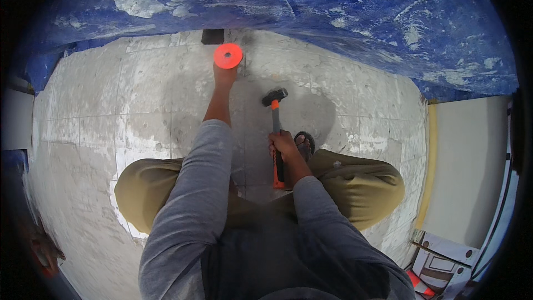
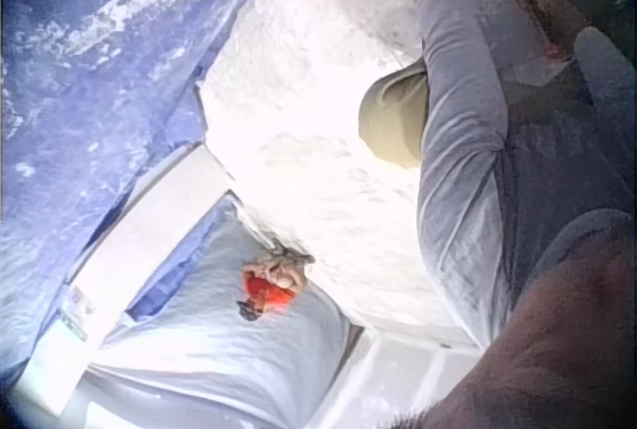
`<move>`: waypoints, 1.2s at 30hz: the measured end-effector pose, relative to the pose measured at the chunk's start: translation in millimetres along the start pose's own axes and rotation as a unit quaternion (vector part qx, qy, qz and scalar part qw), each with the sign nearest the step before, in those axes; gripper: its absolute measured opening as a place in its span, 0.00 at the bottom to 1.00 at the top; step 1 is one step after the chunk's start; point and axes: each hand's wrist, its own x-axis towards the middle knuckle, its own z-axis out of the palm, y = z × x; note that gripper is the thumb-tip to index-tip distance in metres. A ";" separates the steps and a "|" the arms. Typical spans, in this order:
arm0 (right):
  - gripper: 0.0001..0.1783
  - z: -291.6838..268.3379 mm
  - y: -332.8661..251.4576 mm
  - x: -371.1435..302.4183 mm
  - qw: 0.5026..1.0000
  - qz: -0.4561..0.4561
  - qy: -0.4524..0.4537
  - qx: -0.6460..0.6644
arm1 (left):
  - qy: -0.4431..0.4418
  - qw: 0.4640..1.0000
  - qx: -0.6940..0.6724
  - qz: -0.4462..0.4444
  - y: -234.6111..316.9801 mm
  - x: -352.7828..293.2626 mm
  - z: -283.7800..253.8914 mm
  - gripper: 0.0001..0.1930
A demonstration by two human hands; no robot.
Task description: The person hits the top of a chisel with a hammer to break into a hole in the floor.
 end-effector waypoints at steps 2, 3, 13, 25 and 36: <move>0.06 -3.4 1.8 -0.1 1.000 0.005 -0.011 -0.005 | 0.010 0.999 0.020 0.049 0.4 -0.5 1.5 0.16; 0.07 -4.9 2.6 0.0 1.000 0.007 -0.008 0.008 | 0.006 0.999 0.008 0.045 1.9 -1.1 4.7 0.16; 0.07 8.8 -27.5 -33.9 0.997 -0.067 0.019 -0.036 | 0.023 0.993 0.061 0.096 9.6 -7.3 15.7 0.12; 0.07 40.2 -180.5 -172.5 0.863 -0.505 0.000 -0.036 | -0.019 0.993 0.112 -0.010 -9.2 -26.9 40.0 0.12; 0.06 9.7 -83.3 -62.5 0.966 -0.255 -0.002 0.049 | -0.009 0.992 0.129 0.010 34.2 -31.1 39.6 0.09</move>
